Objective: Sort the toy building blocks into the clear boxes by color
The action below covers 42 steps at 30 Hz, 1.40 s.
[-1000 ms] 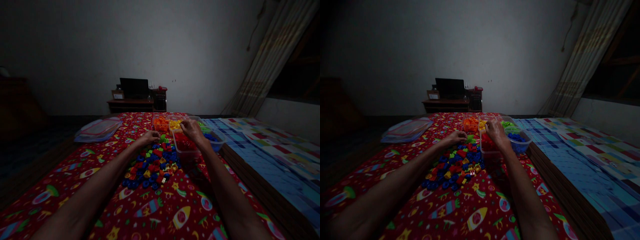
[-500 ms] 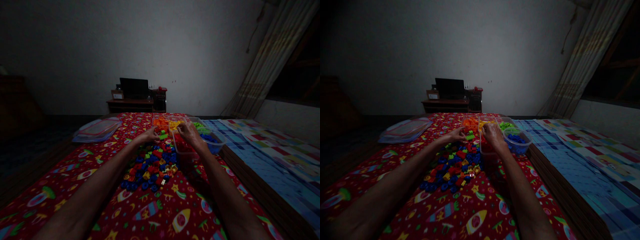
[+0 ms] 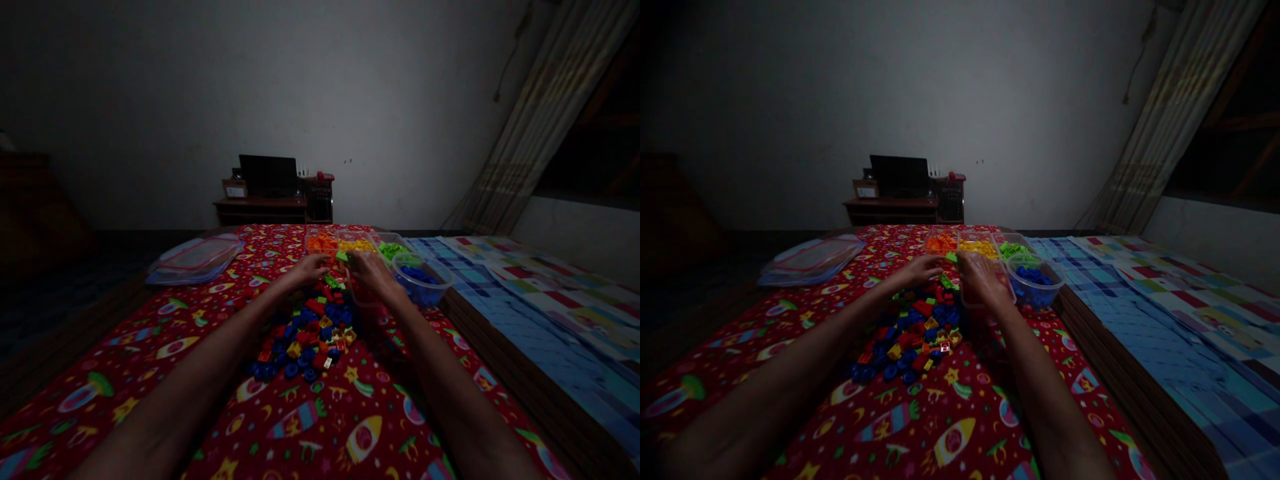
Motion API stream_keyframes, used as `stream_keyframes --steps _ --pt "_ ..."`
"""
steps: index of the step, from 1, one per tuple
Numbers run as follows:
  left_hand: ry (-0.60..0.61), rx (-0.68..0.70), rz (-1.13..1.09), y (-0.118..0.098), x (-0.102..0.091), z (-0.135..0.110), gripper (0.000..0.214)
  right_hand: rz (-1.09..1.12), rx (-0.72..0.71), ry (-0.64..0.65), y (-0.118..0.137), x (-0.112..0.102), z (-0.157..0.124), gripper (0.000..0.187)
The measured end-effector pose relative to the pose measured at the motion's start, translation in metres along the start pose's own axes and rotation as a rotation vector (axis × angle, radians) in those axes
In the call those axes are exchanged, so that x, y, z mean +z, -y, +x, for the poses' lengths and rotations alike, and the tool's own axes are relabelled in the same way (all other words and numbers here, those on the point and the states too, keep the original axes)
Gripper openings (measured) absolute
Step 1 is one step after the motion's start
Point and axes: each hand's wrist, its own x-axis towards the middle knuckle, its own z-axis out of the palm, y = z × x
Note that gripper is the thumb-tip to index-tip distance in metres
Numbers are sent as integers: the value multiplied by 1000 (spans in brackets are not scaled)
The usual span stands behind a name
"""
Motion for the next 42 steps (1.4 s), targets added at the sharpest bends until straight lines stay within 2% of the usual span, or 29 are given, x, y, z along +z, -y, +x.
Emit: stream_keyframes --steps 2,4,9,11,13,15,17,19,22,26,28,31,36,39,42 --pt "148 67 146 8 8 3 38 -27 26 -8 -1 -3 -1 22" --pt "226 92 232 13 13 4 37 -31 38 18 -1 -4 -2 21" --pt "89 11 333 14 9 0 12 24 45 37 -1 2 -1 19" --pt "53 -3 333 13 3 -2 10 85 57 10 -2 6 2 19" --pt "4 0 254 11 -2 -6 17 182 47 -17 -1 10 4 18" --pt "-44 3 66 9 -5 -12 29 302 4 -16 1 14 5 18" --pt "-76 -15 -151 7 -5 -19 38 431 -73 28 6 17 5 20" --pt "-109 -55 -270 5 -5 -26 42 528 -149 92 11 18 3 22" --pt "-147 -105 -318 4 -8 -38 44 573 -207 164 19 17 1 20" --pt "-126 -90 -319 4 -24 -49 41 481 -183 161 16 9 0 14" --pt "-161 -98 -327 5 -35 -53 41 402 -93 127 6 2 2 12" --pt "-189 -154 -362 8 -49 -59 41 339 127 66 -22 -9 14 13" --pt "-127 -226 -399 17 -53 -62 44 171 492 35 -87 -22 55 17" --pt "-115 -225 -379 23 -50 -59 43 56 560 59 -119 -23 79 29" --pt "-96 -186 -307 28 -48 -57 43 56 558 101 -131 -20 89 41"
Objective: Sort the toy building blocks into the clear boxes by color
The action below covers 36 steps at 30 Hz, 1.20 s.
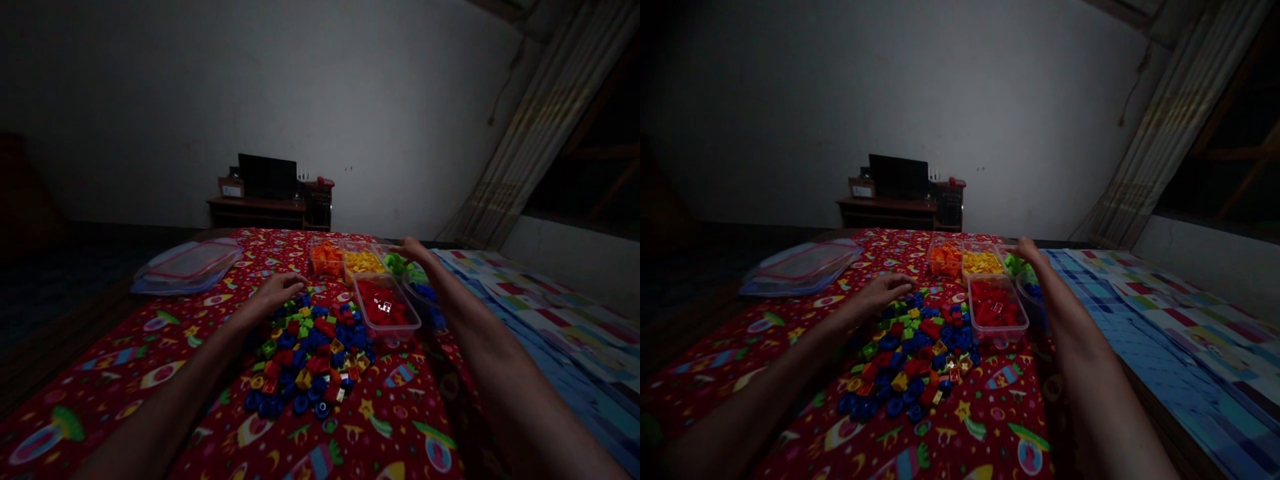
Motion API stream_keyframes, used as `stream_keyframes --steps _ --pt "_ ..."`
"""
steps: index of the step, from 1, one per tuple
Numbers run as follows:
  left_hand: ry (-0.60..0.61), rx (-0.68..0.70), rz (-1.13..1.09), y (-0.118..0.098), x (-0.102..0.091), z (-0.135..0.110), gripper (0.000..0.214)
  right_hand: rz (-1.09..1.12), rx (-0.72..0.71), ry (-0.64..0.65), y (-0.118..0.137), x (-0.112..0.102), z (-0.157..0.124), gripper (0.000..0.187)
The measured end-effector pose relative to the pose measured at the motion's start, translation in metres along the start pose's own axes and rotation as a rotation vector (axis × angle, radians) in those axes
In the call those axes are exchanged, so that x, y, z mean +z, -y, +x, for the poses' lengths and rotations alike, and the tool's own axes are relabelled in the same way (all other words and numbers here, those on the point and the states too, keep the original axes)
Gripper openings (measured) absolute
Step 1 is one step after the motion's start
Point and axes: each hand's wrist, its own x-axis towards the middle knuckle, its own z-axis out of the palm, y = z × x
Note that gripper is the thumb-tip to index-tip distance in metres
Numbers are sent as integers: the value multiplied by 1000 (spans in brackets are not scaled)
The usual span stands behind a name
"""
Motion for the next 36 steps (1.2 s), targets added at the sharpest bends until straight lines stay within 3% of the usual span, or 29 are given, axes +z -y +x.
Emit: stream_keyframes --steps 3,6,10,12,14,16,19,23,28,33,36 --pt "13 93 147 -1 3 0 40 -29 -82 -53 10 4 -11 37" --pt "41 229 361 -12 15 -7 35 -13 -333 -107 32 6 -41 29" --pt "127 460 552 -32 50 -27 32 122 -546 -85 63 7 -89 24" --pt "139 623 604 -37 70 -36 31 192 -577 -94 72 8 -106 23" --pt "179 696 724 -38 87 -43 31 290 -586 -86 75 10 -118 25" --pt "204 662 859 -37 96 -47 33 395 -581 -80 75 12 -124 27" --pt "227 547 1003 -36 94 -48 38 466 -569 -104 73 14 -128 28" --pt "228 467 1099 -34 69 -43 30 483 -536 -146 69 8 -133 27" --pt "130 398 1075 -27 45 -29 27 459 -513 -199 65 -3 -137 27" --pt "208 434 949 -32 71 -6 28 437 -565 -216 68 0 -134 28" --pt "361 396 918 -38 92 10 31 424 -591 -212 70 3 -134 27"
